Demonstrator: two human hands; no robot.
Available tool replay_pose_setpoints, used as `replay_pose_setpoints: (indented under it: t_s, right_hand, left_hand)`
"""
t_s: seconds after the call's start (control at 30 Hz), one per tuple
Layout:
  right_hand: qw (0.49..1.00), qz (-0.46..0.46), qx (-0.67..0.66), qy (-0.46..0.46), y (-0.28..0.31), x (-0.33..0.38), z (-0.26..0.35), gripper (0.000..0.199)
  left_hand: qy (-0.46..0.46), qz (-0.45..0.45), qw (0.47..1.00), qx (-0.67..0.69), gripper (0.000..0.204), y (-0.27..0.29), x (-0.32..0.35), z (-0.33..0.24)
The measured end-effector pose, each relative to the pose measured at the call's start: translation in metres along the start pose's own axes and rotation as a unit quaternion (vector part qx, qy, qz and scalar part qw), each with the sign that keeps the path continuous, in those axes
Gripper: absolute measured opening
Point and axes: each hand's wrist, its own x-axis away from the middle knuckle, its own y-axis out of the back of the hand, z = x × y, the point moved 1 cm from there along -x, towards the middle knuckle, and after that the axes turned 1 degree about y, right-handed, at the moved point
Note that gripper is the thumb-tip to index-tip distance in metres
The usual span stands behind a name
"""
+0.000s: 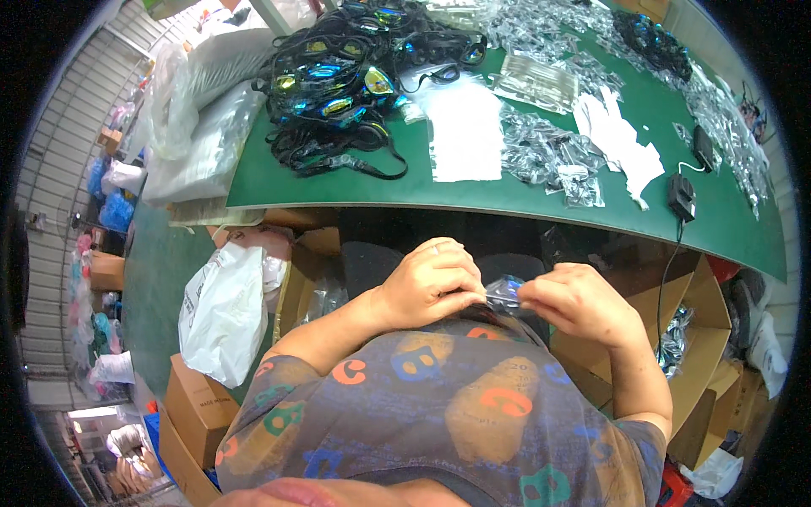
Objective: Packaging swimming goggles into individual plastic bags and sealing them at a factory workbench.
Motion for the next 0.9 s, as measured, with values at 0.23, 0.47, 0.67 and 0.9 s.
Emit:
replay_pose_setpoints:
  t_s: [0.23,0.47,0.67,0.9]
  right_hand:
    - [0.961,-0.164,0.011,-0.221,0.07,0.094,0.024,0.008]
    - [0.766,-0.361,0.046,-0.529,0.155,0.358,0.065,0.036]
    - [0.671,-0.31,0.33,-0.587,0.154,0.303,0.038,0.043]
    - [0.928,-0.209,0.275,-0.138,0.141,-0.009,-0.035,0.021]
  left_hand:
    - [0.035,-0.089,0.995,0.004,0.003,0.032,-0.007,0.028]
    - [0.133,-0.23,0.964,-0.011,0.005,0.103,-0.012,0.077]
    - [0.145,-0.213,0.965,0.053,0.006,0.084,-0.036,0.089]
    - [0.08,-0.179,0.981,-0.009,0.004,0.03,-0.052,0.084]
